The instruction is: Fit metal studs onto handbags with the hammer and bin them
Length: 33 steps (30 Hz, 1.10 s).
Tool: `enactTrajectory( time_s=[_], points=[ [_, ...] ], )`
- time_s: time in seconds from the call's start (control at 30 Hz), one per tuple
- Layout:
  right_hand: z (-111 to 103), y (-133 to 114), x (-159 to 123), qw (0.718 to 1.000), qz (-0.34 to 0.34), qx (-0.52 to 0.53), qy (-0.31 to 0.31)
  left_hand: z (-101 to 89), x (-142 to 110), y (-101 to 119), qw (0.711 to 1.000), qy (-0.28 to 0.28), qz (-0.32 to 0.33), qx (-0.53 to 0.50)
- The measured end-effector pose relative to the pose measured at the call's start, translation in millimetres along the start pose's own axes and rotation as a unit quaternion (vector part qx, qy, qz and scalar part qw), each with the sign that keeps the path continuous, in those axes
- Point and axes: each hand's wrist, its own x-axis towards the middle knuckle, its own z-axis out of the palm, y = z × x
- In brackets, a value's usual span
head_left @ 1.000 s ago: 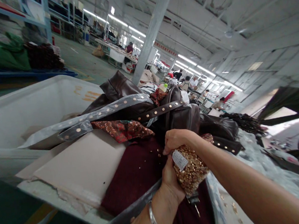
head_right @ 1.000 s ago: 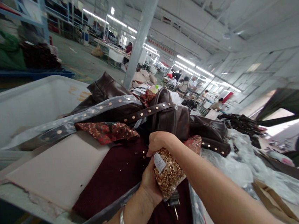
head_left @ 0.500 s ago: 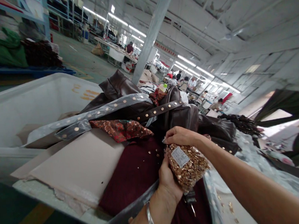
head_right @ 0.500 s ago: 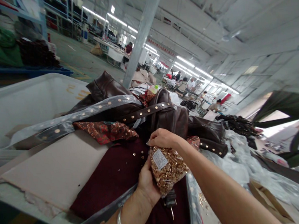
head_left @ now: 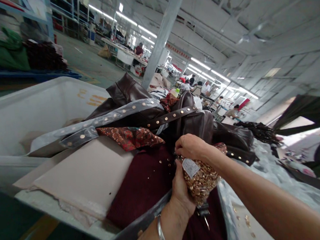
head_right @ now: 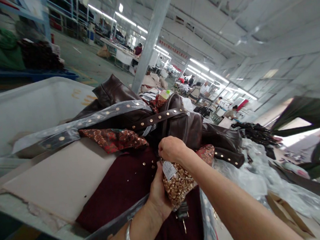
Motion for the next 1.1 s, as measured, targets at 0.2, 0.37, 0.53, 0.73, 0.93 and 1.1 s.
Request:
enactTrajectory(
  time_s=[0.2, 0.37, 0.53, 0.73, 0.93, 1.1],
  points=[
    [-0.7, 4.6, 5.6, 0.998, 0.010, 0.016, -0.054, 1.7, 0.5, -0.8, 1.000, 0.016, -0.013, 0.010],
    [-5.7, -7.2, 6.7, 0.993, 0.053, 0.005, -0.103, 0.5, -1.1, -0.8, 0.999, 0.031, -0.006, 0.013],
    [-2.7, -16.0, 3.9, 0.995, 0.048, -0.018, -0.086, -0.4, -2.4, -0.7, 0.998, 0.053, -0.020, 0.011],
    [16.7, -9.1, 5.4, 0.997, 0.069, -0.031, -0.018, -3.4, 0.6, -1.2, 0.994, 0.107, -0.005, 0.020],
    [29.3, -0.8, 11.1, 0.993, 0.116, -0.027, 0.018, -1.6, 1.0, 0.4, 0.992, 0.125, -0.014, 0.028],
    [30.8, -2.5, 12.3, 0.991, 0.131, -0.028, 0.030, -4.0, 1.3, 0.7, 0.993, 0.116, -0.002, 0.016]
  ],
)
